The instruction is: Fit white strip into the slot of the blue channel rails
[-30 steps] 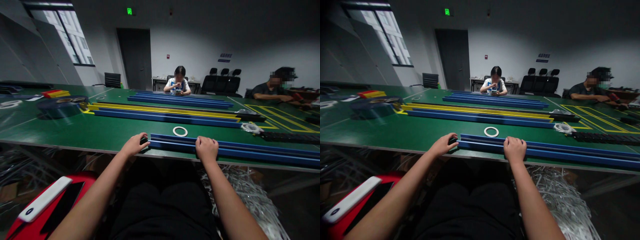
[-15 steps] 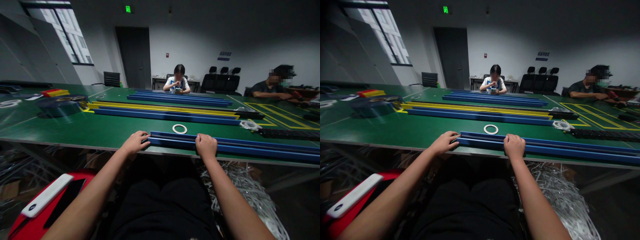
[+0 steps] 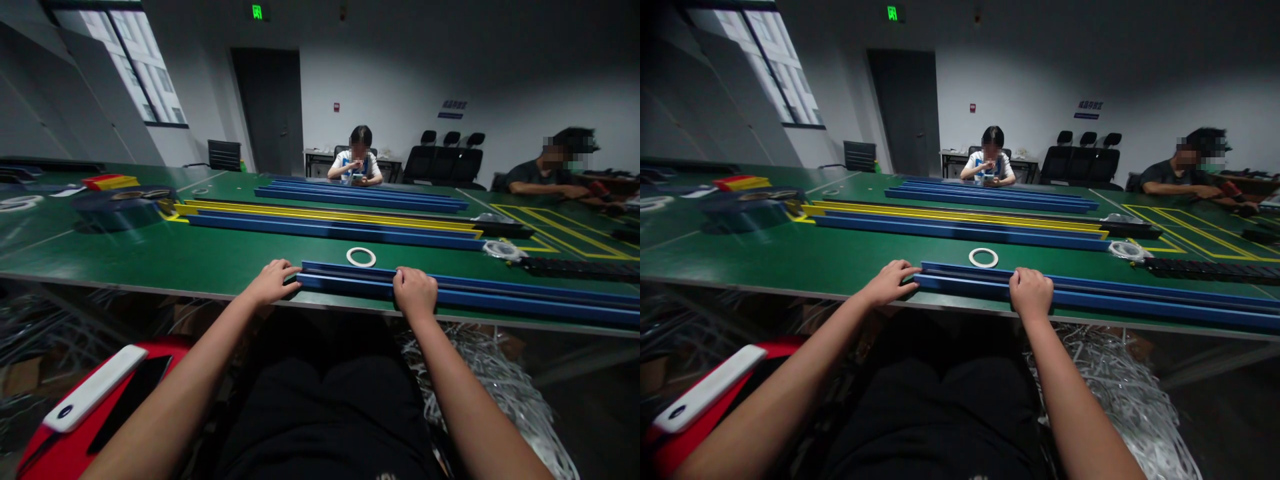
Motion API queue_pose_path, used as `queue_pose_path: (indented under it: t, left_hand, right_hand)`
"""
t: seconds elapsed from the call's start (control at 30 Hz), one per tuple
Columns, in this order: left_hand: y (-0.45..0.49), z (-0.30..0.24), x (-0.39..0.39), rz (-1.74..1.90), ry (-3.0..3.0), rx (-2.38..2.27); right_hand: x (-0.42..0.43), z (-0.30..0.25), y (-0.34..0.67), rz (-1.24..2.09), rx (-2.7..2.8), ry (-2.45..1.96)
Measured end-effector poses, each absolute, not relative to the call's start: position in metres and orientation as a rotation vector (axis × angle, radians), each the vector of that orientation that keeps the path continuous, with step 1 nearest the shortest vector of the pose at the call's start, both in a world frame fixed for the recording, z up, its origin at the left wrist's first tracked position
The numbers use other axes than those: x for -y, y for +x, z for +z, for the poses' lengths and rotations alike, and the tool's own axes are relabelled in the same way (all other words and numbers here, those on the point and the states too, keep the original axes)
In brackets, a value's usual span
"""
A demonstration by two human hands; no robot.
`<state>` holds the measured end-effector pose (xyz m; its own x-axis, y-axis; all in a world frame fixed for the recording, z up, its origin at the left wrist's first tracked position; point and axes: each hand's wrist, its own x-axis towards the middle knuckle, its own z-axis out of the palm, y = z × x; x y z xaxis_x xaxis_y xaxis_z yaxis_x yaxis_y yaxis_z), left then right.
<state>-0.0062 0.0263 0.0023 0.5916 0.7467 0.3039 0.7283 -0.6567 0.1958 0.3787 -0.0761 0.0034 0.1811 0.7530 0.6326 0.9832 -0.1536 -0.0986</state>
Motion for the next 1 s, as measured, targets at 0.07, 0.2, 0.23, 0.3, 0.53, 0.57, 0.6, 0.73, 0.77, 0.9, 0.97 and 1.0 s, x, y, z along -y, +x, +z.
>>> queue_pose_path:
  t: [0.07, 0.2, 0.23, 0.3, 0.53, 0.57, 0.6, 0.73, 0.77, 0.9, 0.97, 1.0]
  left_hand:
    - [-0.007, 0.003, -0.026, 0.589, 2.725, -1.271]
    - [-0.008, 0.003, -0.028, 0.643, 2.671, -1.291]
    - [-0.008, 0.003, -0.028, 0.634, 2.668, -1.293]
    - [-0.009, 0.003, -0.030, 0.591, 2.670, -1.282]
    - [-0.011, 0.003, -0.035, 0.529, 2.637, -1.206]
    - [-0.012, 0.002, -0.037, 0.525, 2.633, -1.202]
    - [-0.013, 0.000, -0.038, 0.519, 2.631, -1.202]
    - [-0.015, -0.004, -0.044, 0.492, 2.641, -1.224]
    - [-0.015, -0.005, -0.045, 0.479, 2.650, -1.224]
    - [-0.015, -0.005, -0.046, 0.444, 2.662, -1.220]
    - [-0.015, -0.004, -0.046, 0.446, 2.648, -1.220]
    - [-0.015, -0.003, -0.045, 0.446, 2.642, -1.216]
  right_hand:
    - [0.076, 0.003, 0.379, -0.610, 1.625, -1.971]
    - [0.077, 0.004, 0.379, -0.596, 1.629, -1.975]
    - [0.077, 0.005, 0.379, -0.594, 1.629, -1.974]
    - [0.077, 0.005, 0.379, -0.593, 1.628, -1.970]
    - [0.075, 0.002, 0.381, -0.629, 1.624, -1.935]
    - [0.074, 0.001, 0.382, -0.637, 1.619, -1.931]
    - [0.073, 0.000, 0.382, -0.645, 1.615, -1.926]
    - [0.072, -0.002, 0.383, -0.668, 1.612, -1.909]
    - [0.071, -0.002, 0.383, -0.671, 1.613, -1.906]
    - [0.072, -0.002, 0.383, -0.670, 1.617, -1.899]
    - [0.072, -0.002, 0.383, -0.667, 1.615, -1.897]
    - [0.072, -0.002, 0.384, -0.664, 1.616, -1.894]
